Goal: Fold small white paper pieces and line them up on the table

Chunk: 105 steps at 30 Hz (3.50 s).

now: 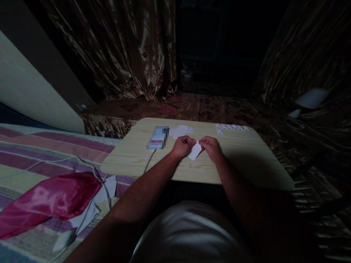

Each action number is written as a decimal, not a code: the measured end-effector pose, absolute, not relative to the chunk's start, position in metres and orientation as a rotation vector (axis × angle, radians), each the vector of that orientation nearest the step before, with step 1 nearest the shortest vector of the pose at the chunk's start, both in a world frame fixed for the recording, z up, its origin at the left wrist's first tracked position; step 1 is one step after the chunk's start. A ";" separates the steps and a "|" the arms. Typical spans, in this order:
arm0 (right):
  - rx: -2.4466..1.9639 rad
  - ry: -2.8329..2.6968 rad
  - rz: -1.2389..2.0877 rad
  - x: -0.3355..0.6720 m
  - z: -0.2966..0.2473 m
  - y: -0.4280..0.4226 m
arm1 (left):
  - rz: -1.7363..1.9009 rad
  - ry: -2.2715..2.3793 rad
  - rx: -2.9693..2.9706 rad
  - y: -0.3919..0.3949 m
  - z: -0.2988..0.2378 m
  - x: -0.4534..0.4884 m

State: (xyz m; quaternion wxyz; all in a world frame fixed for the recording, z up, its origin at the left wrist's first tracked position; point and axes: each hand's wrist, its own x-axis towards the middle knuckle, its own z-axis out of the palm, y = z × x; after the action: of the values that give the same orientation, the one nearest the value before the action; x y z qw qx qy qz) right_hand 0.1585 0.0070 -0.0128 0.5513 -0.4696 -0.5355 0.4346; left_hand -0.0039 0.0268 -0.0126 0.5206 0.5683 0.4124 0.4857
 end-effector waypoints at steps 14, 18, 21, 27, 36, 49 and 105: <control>-1.079 -1.304 1.014 0.160 -0.015 0.008 | 1.259 0.924 1.262 0.031 -0.015 -0.004; -1.103 -1.313 1.008 0.160 -0.015 0.008 | 1.282 0.958 1.233 0.032 -0.015 -0.004; -1.109 -1.332 1.000 0.160 -0.017 0.009 | 1.287 0.960 1.211 0.033 -0.014 -0.004; -1.113 -1.279 0.993 0.160 -0.016 0.010 | 1.265 0.969 1.282 0.032 -0.014 -0.004; -1.155 -1.383 0.986 0.160 -0.020 0.011 | 1.205 0.890 1.265 0.028 -0.013 -0.004; -1.211 -1.555 0.922 0.159 -0.022 0.010 | 1.505 0.925 0.935 0.036 -0.010 -0.007; -1.012 -1.161 1.046 0.163 -0.016 0.010 | 1.377 1.068 1.227 0.032 -0.015 -0.003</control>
State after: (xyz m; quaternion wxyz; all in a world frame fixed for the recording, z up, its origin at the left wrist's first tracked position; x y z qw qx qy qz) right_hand 0.1625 0.0098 -0.0165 0.5971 -0.4361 -0.5003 0.4506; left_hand -0.0030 0.0323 -0.0152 0.4839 0.5039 0.4384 0.5654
